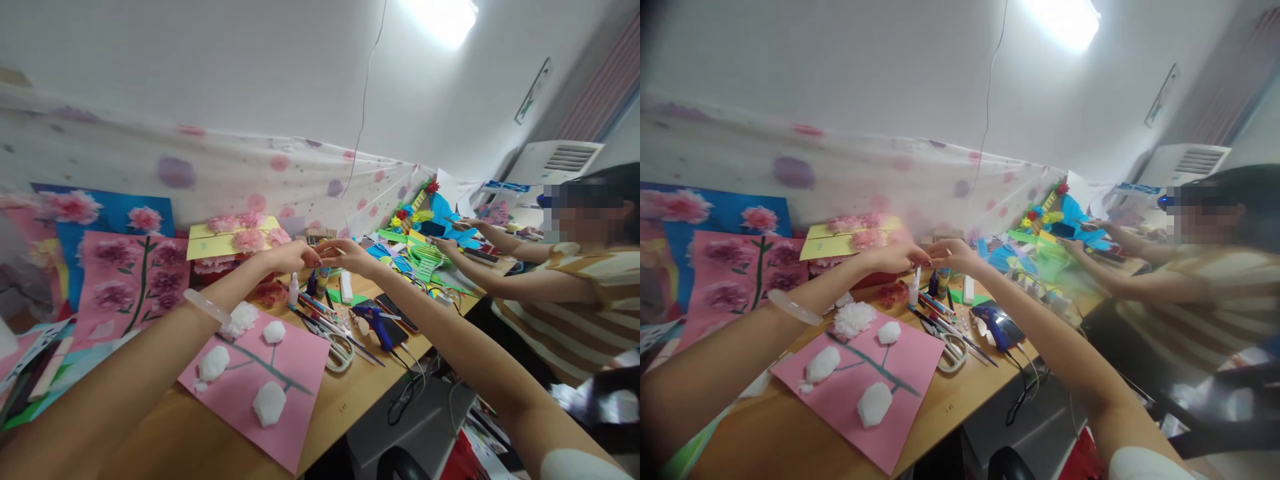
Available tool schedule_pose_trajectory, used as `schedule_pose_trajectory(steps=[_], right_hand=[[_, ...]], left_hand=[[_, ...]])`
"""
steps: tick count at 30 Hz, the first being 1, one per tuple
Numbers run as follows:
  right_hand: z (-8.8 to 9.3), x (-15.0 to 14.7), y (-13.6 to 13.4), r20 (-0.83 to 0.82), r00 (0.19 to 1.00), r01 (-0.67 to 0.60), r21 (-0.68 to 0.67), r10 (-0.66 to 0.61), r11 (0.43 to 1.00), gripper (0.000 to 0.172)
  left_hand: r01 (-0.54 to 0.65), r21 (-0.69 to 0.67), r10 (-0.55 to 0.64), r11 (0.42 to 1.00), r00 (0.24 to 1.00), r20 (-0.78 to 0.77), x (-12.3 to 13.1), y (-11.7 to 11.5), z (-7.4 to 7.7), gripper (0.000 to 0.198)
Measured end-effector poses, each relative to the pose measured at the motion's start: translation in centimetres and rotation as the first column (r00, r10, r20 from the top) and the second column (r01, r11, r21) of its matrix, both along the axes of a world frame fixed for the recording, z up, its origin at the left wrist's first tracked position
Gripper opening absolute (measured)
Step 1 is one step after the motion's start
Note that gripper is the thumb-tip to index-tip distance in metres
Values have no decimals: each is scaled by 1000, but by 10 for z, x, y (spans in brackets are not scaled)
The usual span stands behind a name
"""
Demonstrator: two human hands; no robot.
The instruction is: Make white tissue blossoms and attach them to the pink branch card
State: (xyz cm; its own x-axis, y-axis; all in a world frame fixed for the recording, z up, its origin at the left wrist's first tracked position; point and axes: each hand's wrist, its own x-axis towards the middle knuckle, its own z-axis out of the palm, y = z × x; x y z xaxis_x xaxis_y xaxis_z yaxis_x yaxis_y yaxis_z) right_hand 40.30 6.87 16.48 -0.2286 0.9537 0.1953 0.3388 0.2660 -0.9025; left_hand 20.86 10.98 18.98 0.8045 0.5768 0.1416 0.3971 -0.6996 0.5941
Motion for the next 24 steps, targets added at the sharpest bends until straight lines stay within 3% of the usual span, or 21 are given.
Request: schedule_pose_trajectory(steps=[4,9,12,16,18,21,24], right_hand=[[-13,5,10,73,997,-27,-1,27,1000,40],[-19,21,11,227,973,-38,26,31,999,24],[-12,30,8,313,950,-27,68,4,997,16],[7,35,-3,349,937,-21,89,-12,996,25],[15,36,-8,345,938,-15,87,-16,996,29],[20,37,-13,242,970,1,58,-15,998,31],[17,39,-12,90,996,10,15,-12,1000,37]], left_hand=[[0,-16,1,1000,999,43,-9,4,-10,56],[-45,6,44,999,997,70,-40,15,-8,53],[-94,30,94,995,995,22,-70,21,-6,39],[-197,62,200,978,979,-38,-106,24,-14,34],[-221,65,225,973,972,-66,-118,14,-24,32],[-197,84,205,977,973,-108,-130,-19,-52,28],[-6,135,37,991,972,-230,-141,-64,-90,26]])
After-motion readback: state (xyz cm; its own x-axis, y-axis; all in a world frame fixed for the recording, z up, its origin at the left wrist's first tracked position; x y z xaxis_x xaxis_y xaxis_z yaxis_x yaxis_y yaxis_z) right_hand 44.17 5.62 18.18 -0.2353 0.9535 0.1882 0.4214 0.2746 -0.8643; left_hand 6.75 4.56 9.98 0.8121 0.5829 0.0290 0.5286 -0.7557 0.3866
